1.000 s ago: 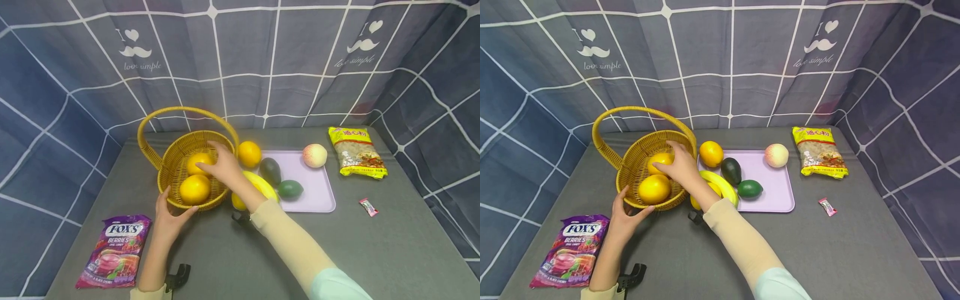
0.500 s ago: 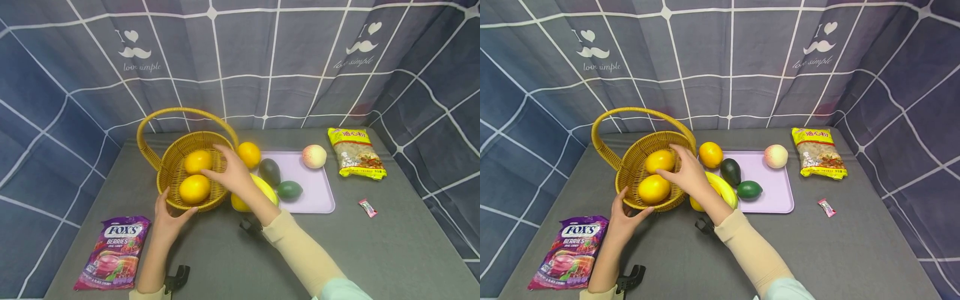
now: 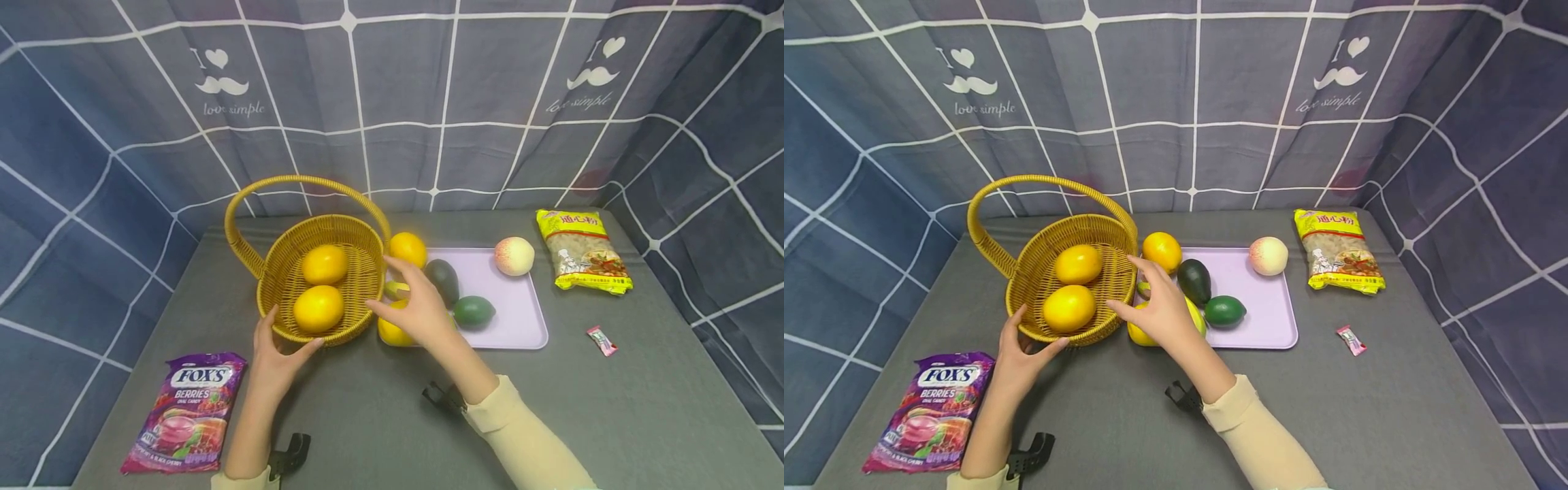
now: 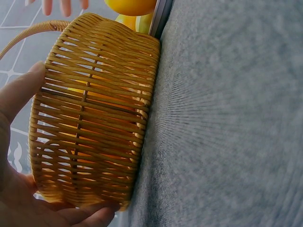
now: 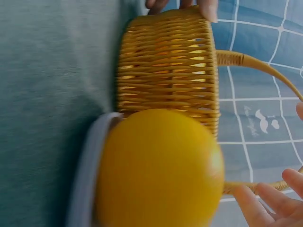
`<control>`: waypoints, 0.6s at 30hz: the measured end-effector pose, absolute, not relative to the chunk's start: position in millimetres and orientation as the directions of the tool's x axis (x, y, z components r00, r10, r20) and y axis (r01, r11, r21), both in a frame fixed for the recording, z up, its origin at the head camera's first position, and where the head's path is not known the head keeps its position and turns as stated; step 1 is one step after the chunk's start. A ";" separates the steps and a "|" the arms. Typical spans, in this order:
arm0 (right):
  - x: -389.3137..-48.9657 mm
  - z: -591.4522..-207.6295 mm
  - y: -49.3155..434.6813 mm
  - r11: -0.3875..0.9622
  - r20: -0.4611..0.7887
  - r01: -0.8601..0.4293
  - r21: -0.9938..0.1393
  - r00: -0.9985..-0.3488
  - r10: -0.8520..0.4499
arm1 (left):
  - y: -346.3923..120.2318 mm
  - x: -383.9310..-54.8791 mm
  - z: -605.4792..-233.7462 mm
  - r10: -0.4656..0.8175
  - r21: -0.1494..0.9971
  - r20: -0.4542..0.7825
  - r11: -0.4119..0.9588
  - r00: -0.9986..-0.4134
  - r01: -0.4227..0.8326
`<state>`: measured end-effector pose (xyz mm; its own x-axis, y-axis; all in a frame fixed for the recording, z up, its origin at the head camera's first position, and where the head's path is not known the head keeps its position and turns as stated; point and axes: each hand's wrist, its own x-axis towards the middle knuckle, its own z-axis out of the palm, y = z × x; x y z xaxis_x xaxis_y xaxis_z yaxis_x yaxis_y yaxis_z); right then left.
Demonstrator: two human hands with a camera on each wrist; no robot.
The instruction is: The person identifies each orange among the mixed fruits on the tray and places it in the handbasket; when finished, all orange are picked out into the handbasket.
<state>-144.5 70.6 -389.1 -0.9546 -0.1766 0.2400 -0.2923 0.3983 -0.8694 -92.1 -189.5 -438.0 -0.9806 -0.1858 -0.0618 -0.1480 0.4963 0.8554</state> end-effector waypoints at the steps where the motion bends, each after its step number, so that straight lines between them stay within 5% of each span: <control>1: -142.3 -391.4 73.0 0.420 0.248 -0.299 -0.857 -0.953 -0.173 | -189.6 -92.0 -437.9 -0.185 0.855 -0.063 0.497 -0.981 -0.148; 18: -117.1 -427.1 97.9 0.617 0.276 -0.297 -0.729 -0.952 -0.133 | -190.6 -92.5 -439.9 -0.181 0.857 -0.060 0.495 -0.982 -0.144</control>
<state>-117.1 97.9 -427.1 -0.9519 -0.1331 0.2759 -0.2974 0.6171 -0.7285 -92.5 -190.6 -439.9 -0.9817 -0.1808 -0.0602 -0.1438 0.4950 0.8569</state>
